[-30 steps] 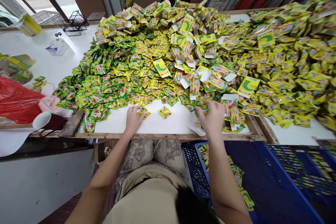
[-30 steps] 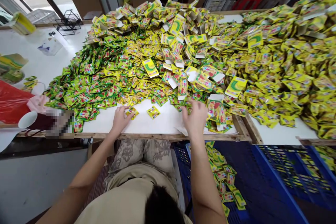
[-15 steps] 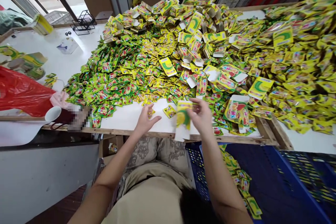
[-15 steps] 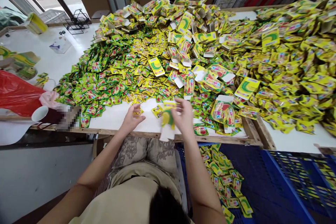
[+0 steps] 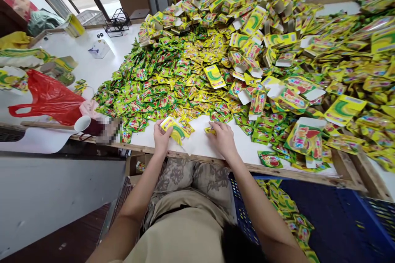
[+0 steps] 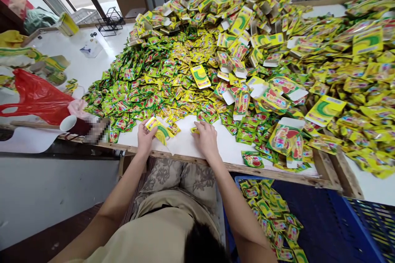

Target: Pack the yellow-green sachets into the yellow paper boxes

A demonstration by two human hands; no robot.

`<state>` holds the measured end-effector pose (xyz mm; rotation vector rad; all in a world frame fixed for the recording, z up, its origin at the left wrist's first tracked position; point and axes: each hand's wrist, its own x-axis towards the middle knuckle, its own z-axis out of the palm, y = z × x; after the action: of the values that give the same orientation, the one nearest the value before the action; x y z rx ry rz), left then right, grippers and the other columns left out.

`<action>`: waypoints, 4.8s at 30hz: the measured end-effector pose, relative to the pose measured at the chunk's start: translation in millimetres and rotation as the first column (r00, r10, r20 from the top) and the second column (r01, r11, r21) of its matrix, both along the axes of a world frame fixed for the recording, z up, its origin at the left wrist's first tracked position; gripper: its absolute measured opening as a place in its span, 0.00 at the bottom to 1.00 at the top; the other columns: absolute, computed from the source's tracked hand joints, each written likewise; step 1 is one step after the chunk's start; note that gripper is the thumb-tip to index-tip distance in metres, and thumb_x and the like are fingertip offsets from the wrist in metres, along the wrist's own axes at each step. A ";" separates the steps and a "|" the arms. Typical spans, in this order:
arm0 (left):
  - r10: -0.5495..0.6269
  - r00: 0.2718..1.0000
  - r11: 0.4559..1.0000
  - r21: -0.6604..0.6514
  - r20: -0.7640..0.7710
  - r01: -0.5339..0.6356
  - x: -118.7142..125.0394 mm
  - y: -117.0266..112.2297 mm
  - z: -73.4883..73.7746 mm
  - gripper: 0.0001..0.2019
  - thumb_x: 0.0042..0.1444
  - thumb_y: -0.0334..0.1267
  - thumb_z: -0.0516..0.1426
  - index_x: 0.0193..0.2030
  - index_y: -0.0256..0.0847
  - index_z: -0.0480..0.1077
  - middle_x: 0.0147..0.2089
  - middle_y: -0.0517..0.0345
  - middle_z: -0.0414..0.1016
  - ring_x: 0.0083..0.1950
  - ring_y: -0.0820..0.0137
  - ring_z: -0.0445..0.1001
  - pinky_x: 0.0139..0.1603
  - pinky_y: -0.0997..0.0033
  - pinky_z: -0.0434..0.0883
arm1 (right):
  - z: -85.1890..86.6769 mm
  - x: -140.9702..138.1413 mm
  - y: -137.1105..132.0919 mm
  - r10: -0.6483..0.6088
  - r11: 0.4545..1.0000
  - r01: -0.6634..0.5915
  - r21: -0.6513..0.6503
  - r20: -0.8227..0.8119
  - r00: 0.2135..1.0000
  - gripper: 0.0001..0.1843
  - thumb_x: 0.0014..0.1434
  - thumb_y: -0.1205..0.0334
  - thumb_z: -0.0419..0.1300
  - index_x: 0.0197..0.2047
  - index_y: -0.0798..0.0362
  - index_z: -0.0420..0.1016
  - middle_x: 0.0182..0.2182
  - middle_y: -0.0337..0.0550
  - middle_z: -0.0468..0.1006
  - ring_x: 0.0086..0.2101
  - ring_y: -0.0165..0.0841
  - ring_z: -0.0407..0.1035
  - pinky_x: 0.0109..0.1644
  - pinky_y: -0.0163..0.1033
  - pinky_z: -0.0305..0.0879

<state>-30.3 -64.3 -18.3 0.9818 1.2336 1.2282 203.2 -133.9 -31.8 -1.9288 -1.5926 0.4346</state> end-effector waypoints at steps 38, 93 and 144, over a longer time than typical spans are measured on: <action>0.012 0.927 0.999 0.030 0.374 -0.025 61.3 -35.4 33.2 0.18 0.46 0.43 0.60 0.45 0.41 0.68 0.42 0.54 0.76 0.47 0.63 0.76 0.47 0.62 0.74 | 25.7 -116.2 -11.8 0.112 0.977 0.148 0.151 -0.963 0.245 0.37 0.64 0.41 0.41 0.70 0.41 0.30 0.68 0.36 0.45 0.65 0.35 0.46 0.66 0.51 0.52; -0.254 0.068 0.803 -0.171 -0.965 0.571 -32.2 -5.3 8.6 0.33 0.40 0.52 0.66 0.54 0.45 0.65 0.50 0.50 0.64 0.53 0.56 0.62 0.54 0.57 0.62 | 5.0 3.0 -5.4 -0.067 0.978 0.072 -0.194 0.033 0.997 0.19 0.51 0.64 0.58 0.49 0.51 0.68 0.35 0.46 0.75 0.35 0.40 0.68 0.38 0.41 0.62; -0.228 0.351 0.704 0.096 -0.908 0.704 10.4 -31.0 7.7 0.26 0.47 0.45 0.62 0.54 0.44 0.65 0.47 0.52 0.70 0.49 0.61 0.66 0.49 0.62 0.67 | 15.9 -55.0 -13.5 0.152 0.949 -0.308 -0.062 -0.766 0.625 0.12 0.55 0.63 0.51 0.44 0.50 0.62 0.32 0.38 0.78 0.32 0.31 0.72 0.36 0.40 0.69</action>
<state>-19.9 -95.3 -10.5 2.3784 1.1612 0.4727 148.2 -147.4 -15.9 -1.3350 -1.2303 1.3530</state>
